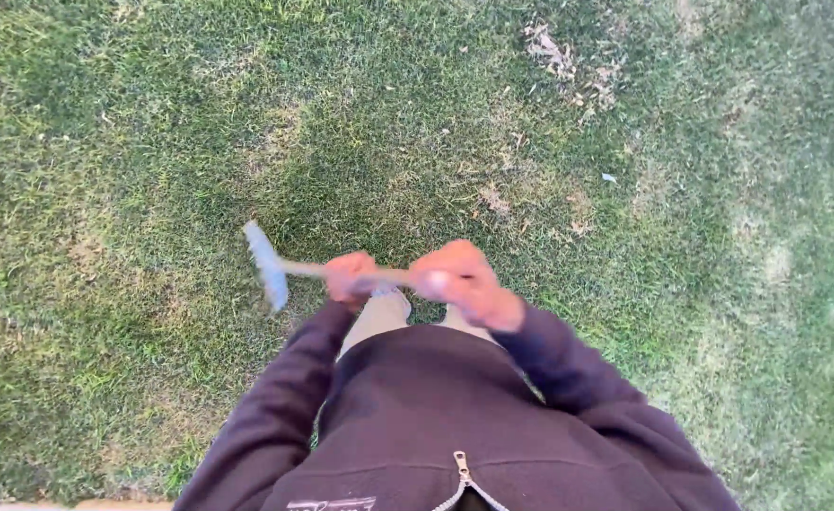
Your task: The person uses a rake to gather dry leaves and grass clippings on a lawn into small piles. The person moves along the edge of a tiled walkway and a raised planter, repeatedly raking debris toward the center of the grass area.
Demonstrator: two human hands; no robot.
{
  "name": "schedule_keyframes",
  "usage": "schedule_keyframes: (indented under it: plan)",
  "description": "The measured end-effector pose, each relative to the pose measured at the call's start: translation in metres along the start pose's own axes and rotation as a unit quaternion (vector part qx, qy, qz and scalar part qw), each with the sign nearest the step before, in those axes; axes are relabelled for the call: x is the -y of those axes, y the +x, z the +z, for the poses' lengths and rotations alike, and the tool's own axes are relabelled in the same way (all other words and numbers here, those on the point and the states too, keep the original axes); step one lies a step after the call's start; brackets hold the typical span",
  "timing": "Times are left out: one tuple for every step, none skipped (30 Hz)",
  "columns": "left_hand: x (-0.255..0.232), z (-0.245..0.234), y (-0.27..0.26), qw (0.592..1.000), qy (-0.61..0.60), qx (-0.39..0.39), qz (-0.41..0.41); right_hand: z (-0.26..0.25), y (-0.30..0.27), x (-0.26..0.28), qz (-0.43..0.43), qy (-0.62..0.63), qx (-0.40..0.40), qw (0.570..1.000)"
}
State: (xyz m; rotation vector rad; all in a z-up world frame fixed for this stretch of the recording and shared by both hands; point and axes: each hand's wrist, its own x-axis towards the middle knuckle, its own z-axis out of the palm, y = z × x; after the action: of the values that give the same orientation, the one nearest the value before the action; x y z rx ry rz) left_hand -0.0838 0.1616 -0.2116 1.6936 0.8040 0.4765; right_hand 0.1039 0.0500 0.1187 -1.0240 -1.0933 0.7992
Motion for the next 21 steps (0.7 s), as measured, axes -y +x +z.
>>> schedule_keyframes:
  plan:
    - [-0.05,0.026,0.025,1.0,0.0,0.002,-0.003,-0.01,0.008,0.034,0.003,0.001,-0.002,1.0]
    - [-0.107,0.044,0.042,0.988,-0.138,0.055,0.053,-0.019,0.016,0.07,0.017,-0.069,0.014,0.997]
    - [-0.166,0.056,0.052,0.95,-0.273,0.107,0.107,-0.03,0.025,0.106,0.03,-0.139,0.03,0.989]
    - [-0.16,0.09,0.062,0.95,-0.273,0.109,0.108,-0.032,0.026,0.108,0.03,-0.14,0.027,0.989]
    - [-0.155,0.125,0.072,0.965,-0.203,0.075,0.148,-0.036,0.027,0.111,0.014,-0.179,0.029,0.983]
    - [-0.154,0.164,0.083,0.972,-0.133,0.039,0.188,-0.043,0.028,0.116,-0.004,-0.218,0.034,0.975]
    - [-0.178,0.173,0.09,0.972,-0.134,0.039,0.19,-0.037,0.037,0.131,-0.004,-0.22,0.034,0.975]
    - [-0.199,0.181,0.094,0.956,-0.15,0.048,0.248,-0.028,0.045,0.143,-0.038,-0.251,0.032,0.967]
    - [-0.221,0.189,0.098,0.936,-0.165,0.057,0.305,-0.021,0.053,0.156,-0.071,-0.281,0.029,0.957]
    - [-0.242,0.185,0.097,0.936,-0.165,0.06,0.304,-0.026,0.04,0.173,-0.069,-0.281,0.027,0.957]
    - [-0.264,0.181,0.097,0.932,-0.13,0.092,0.327,-0.031,0.028,0.19,-0.046,-0.287,-0.05,0.956]
    - [-0.285,0.174,0.095,0.926,-0.092,0.12,0.347,-0.035,0.014,0.207,-0.02,-0.287,-0.122,0.95]
    - [-0.271,0.169,0.088,0.927,-0.089,0.119,0.344,-0.043,0.014,0.205,-0.019,-0.283,-0.121,0.951]
    - [-0.258,0.164,0.091,0.917,-0.03,0.104,0.385,-0.055,0.017,0.201,-0.04,-0.206,-0.129,0.969]
    - [-0.245,0.16,0.095,0.901,0.03,0.089,0.423,-0.069,0.021,0.196,-0.06,-0.128,-0.136,0.981]
    - [-0.225,0.144,0.099,0.903,0.036,0.086,0.418,-0.085,0.014,0.173,-0.058,-0.12,-0.133,0.982]
    - [-0.205,0.129,0.103,0.907,0.119,0.09,0.393,-0.101,0.006,0.149,-0.022,-0.143,-0.165,0.976]
    - [-0.184,0.116,0.105,0.904,0.197,0.095,0.367,-0.115,-0.004,0.124,0.013,-0.169,-0.197,0.966]
    - [-0.151,0.101,0.103,0.905,0.201,0.093,0.364,-0.104,0.005,0.078,0.014,-0.165,-0.195,0.967]
    - [-0.119,0.087,0.11,0.923,0.175,0.118,0.323,-0.096,0.019,0.032,-0.099,0.032,-0.282,0.954]
    - [-0.089,0.073,0.118,0.937,0.149,0.144,0.28,-0.088,0.033,-0.014,-0.205,0.227,-0.351,0.885]
